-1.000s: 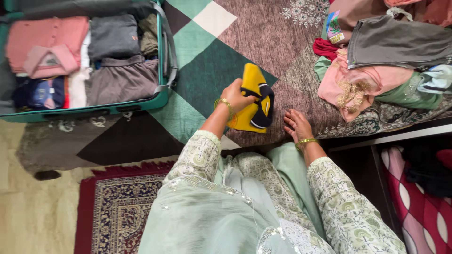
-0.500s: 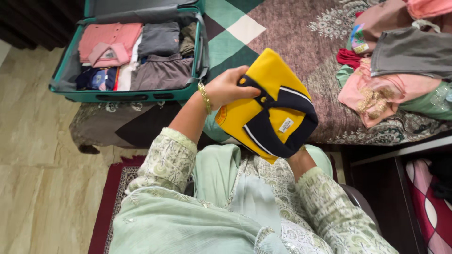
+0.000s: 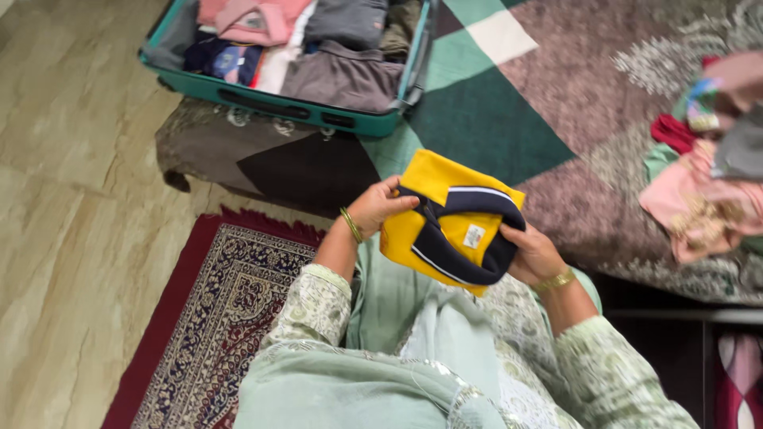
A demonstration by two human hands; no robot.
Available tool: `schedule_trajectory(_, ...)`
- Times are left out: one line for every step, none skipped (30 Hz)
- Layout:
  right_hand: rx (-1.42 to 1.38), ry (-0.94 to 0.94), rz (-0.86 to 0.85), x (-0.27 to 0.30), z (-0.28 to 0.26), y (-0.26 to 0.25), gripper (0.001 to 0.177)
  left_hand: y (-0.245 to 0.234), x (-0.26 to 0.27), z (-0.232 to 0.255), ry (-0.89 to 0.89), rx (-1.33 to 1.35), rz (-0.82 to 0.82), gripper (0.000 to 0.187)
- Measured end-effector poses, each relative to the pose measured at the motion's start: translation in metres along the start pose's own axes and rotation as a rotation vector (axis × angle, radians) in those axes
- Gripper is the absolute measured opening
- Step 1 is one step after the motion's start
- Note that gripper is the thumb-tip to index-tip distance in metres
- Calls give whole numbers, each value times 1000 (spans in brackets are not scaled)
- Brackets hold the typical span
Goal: The person folds a yellow shirt and then a pink t-shirt with a graphic on it, placing them into an open suitcase.
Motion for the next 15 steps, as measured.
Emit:
schedule_trajectory(16,17,36,-3,-3,3,50,-8,2,-5,14,10,13,47)
schedule_trajectory(30,31,27,-11,-7,12,50,-14,4,-10,23,90,-4,48)
schedule_trajectory(86,54,62,-15,-10,17,50,-19,6,-15,26,170,-24,50)
schedule_trajectory(142,77,97,-20,-13,22,50,-25,7,-18,36,181,-13,50)
schedule_trajectory(150,89,93,-26,-18,32,50,-33,7,-24,12,209,14,51)
schedule_trajectory(197,96,89,-33,-26,41,51,-41,8,-29,-13,237,39,53)
schedule_trajectory(243,99,86,-40,-34,50,51,-48,7,-33,-7,245,44,53)
schedule_trajectory(251,106,84,-47,-42,59,51,-57,5,-41,-27,259,80,53)
schedule_trajectory(278,108,68,-55,-50,68,53,-69,1,-49,-48,271,113,53)
schedule_trajectory(305,110,51,-63,-59,77,54,-79,-7,-55,-42,277,114,53)
schedule_trajectory(309,112,51,-70,-68,82,54,-103,-17,-60,-24,112,282,53)
schedule_trajectory(352,109,86,-76,-80,82,55,-128,-25,-62,-7,-54,450,54)
schedule_trajectory(395,107,125,-82,-89,81,56,-143,-34,-65,-8,-49,450,54)
schedule_trajectory(399,111,127,-88,-97,82,56,-178,-30,-48,24,-540,758,56)
schedule_trajectory(456,76,153,-94,-111,80,53,-196,-25,-23,56,-1043,1049,59)
Point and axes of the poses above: each hand's wrist, its own x-axis away from the middle knuckle, its own y-axis out of the palm, z = x × y, the point moved 8 cm from there along -x, towards the middle knuckle, and after that the axes turned 6 degrees about -x, right-handed, at the moved point
